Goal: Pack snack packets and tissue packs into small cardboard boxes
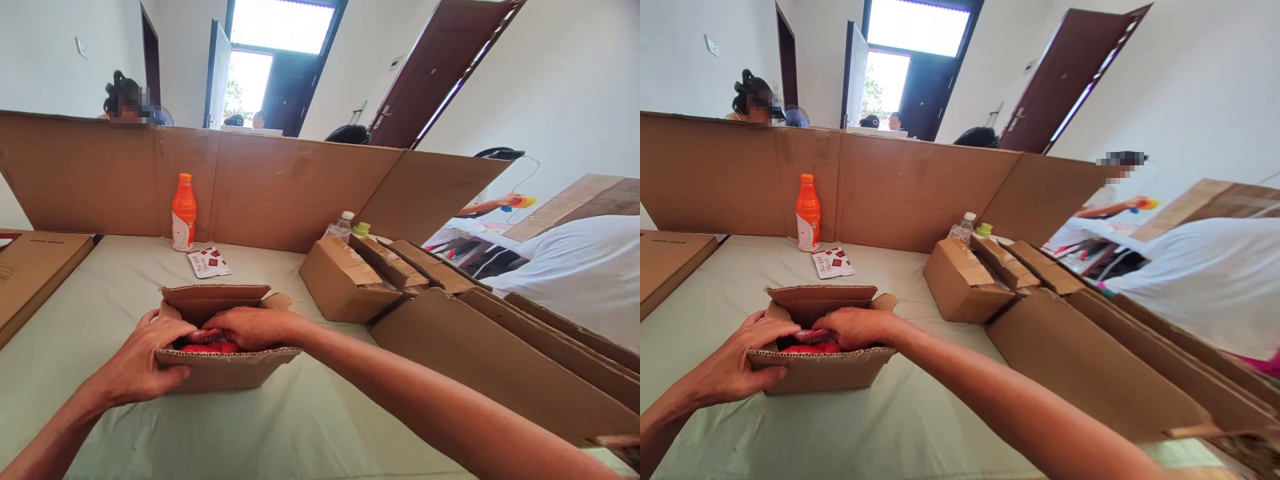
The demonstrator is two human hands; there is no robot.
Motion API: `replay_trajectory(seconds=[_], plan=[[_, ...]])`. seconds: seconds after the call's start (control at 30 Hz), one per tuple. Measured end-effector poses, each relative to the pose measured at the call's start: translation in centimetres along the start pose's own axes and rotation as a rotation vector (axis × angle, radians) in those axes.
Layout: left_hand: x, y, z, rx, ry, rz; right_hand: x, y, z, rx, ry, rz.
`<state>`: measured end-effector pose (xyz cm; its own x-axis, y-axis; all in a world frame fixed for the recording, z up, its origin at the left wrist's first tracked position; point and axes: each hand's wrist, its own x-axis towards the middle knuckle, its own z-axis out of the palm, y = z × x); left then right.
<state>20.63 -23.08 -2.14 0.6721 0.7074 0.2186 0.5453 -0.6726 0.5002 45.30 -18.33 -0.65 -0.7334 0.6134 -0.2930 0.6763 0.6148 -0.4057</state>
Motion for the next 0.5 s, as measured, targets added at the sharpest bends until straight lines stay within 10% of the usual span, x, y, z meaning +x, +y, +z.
replay_trajectory(seconds=[0.27, 0.5], plan=[[-0.3, -0.4, 0.7, 0.043, 0.016, 0.052, -6.5, 2.5, -5.0, 0.161, 0.992, 0.026], [-0.3, -2.2, 1.8, 0.064, 0.001, 0.065, 1.8, 13.7, -2.5, 0.007, 0.674, 0.388]])
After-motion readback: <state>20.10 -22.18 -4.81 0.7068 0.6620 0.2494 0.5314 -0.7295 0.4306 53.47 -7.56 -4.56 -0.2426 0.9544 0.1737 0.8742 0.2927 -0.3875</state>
